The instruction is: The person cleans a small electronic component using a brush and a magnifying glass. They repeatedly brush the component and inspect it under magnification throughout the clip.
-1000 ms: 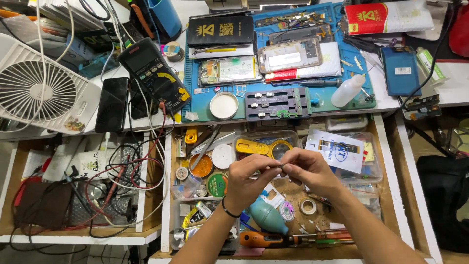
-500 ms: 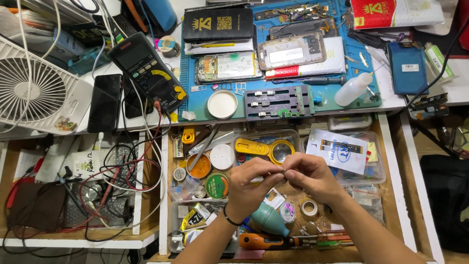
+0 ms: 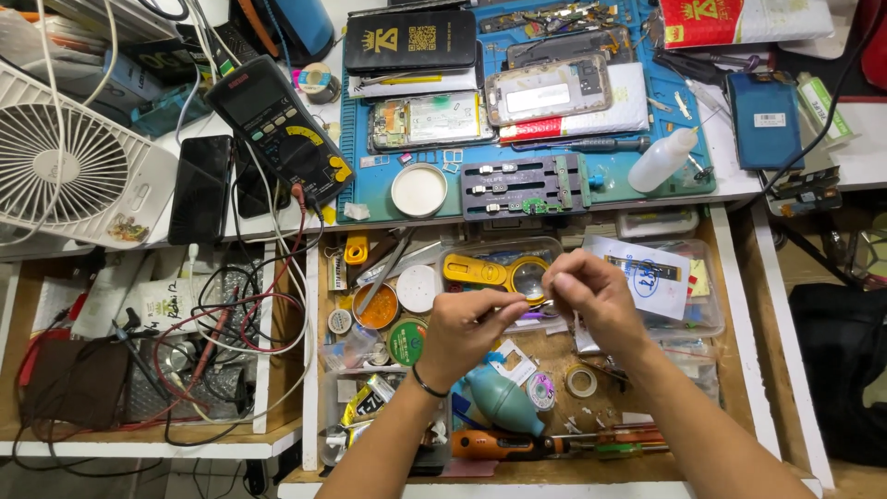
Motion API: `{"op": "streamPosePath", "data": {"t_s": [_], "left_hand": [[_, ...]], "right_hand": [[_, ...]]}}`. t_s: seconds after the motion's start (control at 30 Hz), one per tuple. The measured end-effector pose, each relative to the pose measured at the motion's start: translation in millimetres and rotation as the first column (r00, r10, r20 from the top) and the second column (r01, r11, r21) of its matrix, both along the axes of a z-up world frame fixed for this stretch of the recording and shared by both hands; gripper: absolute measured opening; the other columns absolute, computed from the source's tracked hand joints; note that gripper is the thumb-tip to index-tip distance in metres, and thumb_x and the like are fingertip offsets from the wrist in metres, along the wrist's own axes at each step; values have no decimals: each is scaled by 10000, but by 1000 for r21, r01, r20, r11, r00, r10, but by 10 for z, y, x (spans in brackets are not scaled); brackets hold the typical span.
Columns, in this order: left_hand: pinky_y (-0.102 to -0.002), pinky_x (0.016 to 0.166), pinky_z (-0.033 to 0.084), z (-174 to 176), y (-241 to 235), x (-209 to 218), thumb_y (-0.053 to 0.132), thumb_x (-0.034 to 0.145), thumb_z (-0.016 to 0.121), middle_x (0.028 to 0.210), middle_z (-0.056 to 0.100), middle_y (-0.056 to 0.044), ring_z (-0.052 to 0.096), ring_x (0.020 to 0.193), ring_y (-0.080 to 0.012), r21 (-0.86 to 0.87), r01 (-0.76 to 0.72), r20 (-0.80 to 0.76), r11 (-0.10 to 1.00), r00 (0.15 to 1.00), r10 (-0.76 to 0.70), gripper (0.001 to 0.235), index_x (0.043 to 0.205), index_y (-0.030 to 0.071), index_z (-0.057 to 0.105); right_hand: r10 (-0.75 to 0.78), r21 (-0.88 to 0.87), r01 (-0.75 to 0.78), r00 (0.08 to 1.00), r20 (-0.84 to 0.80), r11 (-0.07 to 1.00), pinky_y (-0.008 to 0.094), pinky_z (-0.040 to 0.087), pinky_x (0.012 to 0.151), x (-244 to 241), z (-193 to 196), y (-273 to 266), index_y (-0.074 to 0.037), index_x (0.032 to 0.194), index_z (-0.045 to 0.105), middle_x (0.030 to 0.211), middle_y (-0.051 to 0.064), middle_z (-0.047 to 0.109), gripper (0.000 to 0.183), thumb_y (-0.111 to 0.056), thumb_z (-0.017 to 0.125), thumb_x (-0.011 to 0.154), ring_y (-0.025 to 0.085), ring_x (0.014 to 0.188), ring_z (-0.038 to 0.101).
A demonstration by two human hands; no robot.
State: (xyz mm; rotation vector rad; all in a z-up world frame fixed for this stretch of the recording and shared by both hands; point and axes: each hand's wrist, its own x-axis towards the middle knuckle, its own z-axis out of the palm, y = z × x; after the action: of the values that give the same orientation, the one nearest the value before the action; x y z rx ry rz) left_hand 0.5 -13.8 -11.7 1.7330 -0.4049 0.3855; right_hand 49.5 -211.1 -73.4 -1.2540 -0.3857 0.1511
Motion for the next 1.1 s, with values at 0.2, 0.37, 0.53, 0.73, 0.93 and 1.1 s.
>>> {"op": "streamPosePath", "data": {"t_s": [0.2, 0.37, 0.53, 0.73, 0.93, 1.1], "left_hand": [[-469, 744, 564, -236, 142, 53, 30, 915, 662, 1036, 736, -136, 717, 918, -372, 756, 225, -252, 615, 967, -44, 268, 1172, 93, 703], [-391, 818, 487, -409, 191, 90, 193, 906, 739, 1001, 714, -47, 687, 970, -275, 881, 286, -323, 377, 945, 39, 180, 1085, 172, 740], [-452, 753, 546, -239, 351, 94, 170, 959, 644, 946, 679, -105, 710, 879, -335, 814, 349, -379, 464, 925, -30, 140, 1068, 92, 682], [-497, 837, 578, -117, 353, 96, 202, 1036, 545, 994, 732, -192, 715, 991, -423, 455, 129, -285, 881, 958, 7, 252, 1262, 97, 580], [-374, 801, 598, -43, 44, 55, 174, 947, 731, 970, 740, -131, 741, 940, -317, 199, 14, -164, 980, 986, 19, 221, 1148, 81, 740], [-321, 708, 618, 49, 24, 119, 136, 829, 861, 847, 764, -147, 765, 763, -272, 103, 22, -193, 994, 981, -2, 259, 1069, 49, 813]], "right_hand": [[-132, 168, 148, 986, -102, 975, 226, 402, 432, 185, -8, -136, -62, 918, 561, 767, 144, 629, 200, -235, 568, 1020, 109, 443, 493], [-187, 179, 207, 975, -122, 962, 197, 410, 442, 196, 2, -143, -66, 978, 571, 817, 150, 650, 158, -213, 558, 1034, 94, 444, 504], [-214, 181, 238, 966, -142, 954, 172, 410, 451, 258, 12, -195, -82, 1025, 585, 848, 142, 676, 133, -206, 550, 1060, 86, 458, 532], [-195, 99, 213, 967, -162, 972, 204, 475, 557, 209, -167, -73, -79, 993, 621, 993, 162, 720, 136, -202, 577, 1030, 141, 647, 647], [121, 234, -82, 980, -159, 969, 445, 469, 1046, -77, -32, 198, -58, 850, 640, 1352, 182, 650, 220, -229, 633, 988, 262, 1202, 649], [-35, 218, 53, 996, -84, 975, 398, 531, 960, -127, 180, 178, 27, 869, 688, 1157, 235, 715, 161, -101, 667, 966, 242, 1049, 685]]}}
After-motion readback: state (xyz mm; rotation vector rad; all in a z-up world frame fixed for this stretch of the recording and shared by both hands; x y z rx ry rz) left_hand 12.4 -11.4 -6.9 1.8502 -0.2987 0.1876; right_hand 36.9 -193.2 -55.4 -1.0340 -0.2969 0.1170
